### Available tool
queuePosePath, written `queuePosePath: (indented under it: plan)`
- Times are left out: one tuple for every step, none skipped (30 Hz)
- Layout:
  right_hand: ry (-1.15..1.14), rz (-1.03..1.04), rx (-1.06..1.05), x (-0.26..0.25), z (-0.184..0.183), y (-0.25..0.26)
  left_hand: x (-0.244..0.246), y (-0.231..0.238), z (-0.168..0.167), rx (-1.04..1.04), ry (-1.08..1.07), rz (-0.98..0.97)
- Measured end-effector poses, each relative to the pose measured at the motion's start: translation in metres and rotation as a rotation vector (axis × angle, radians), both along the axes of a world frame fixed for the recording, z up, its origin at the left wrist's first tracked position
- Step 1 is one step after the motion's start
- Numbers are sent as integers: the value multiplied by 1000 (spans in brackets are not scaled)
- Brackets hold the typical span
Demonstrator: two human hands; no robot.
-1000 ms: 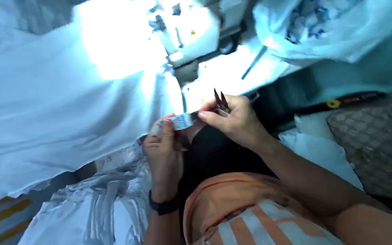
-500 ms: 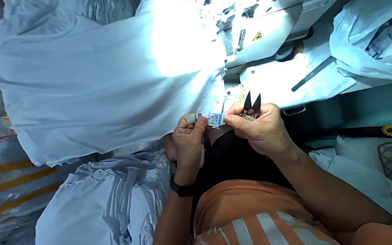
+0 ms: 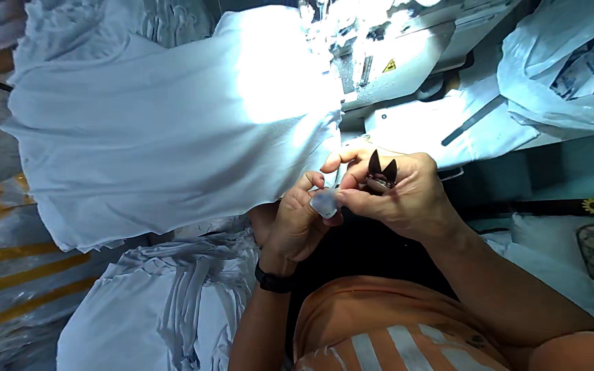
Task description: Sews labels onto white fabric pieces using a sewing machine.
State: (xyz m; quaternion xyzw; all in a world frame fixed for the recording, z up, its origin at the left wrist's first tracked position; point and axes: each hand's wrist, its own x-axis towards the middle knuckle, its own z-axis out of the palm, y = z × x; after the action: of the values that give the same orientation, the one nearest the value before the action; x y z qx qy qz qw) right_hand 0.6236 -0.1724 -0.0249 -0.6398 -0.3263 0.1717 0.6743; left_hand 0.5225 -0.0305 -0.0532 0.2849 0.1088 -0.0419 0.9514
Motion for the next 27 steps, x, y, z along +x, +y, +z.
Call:
queuePosePath:
  plan:
    - [15,-1,22,0,0,0,1,0,0,-12,-18,-17]
    - [28,-2,48,-1,0,0,2,0,-1,-21,-37,-39]
    - [38,-4,69,-1,0,0,3,0,-1,-25,-50,-55]
    - [46,-13,80,-2,0,0,3,1,0,-23,-61,-64]
    - [51,-22,82,-3,-1,-1,3,1,1,-3,-66,-58]
    - [52,-29,80,-3,-1,-1,3,2,2,52,-65,-37]
    - [53,-34,78,-2,-1,-1,2,3,4,148,-62,-8]
    - [49,-38,74,-2,-1,-1,1,3,6,269,-44,31]
    - [39,-41,71,-1,-1,-1,0,3,10,394,-26,74]
    - [36,-44,66,-1,-1,0,-1,3,12,513,-9,117]
    - [36,-47,59,-1,-1,1,-2,3,15,623,-1,161]
    - [34,-48,52,-1,-1,1,-3,2,18,721,-2,203]
    - [31,-46,45,-1,-1,1,-3,0,21,795,3,247]
    - [27,-47,39,-1,-1,2,-3,-2,23,850,17,280]
    - [27,-51,36,-1,-1,3,-4,-3,25,885,36,298]
    - [30,-59,31,-1,-1,4,-4,-4,26,910,56,306]
    - [35,-68,27,-1,-2,5,-4,-4,27,928,71,316]
    - [49,-75,30,-1,-2,6,-4,-5,27,939,80,325]
    - [78,-81,41,-1,-3,7,-4,-4,28,945,86,330]
    - [116,-87,55,-1,-4,9,-3,-3,28,952,90,335]
    - [158,-81,69,0,-4,9,-3,-2,28,961,93,340]
    - [206,-62,80,1,-5,8,-2,-2,28,975,91,351]
    - [262,-30,81,5,-5,6,0,-1,28,985,91,365]
    - [325,2,71,9,-5,3,1,1,28,993,90,375]
    - [385,23,53,13,-6,1,2,3,28,999,96,381]
    - [421,46,29,16,-6,-1,3,4,28,1005,104,384]
    - [433,71,3,18,-7,-2,5,5,29,1008,112,384]
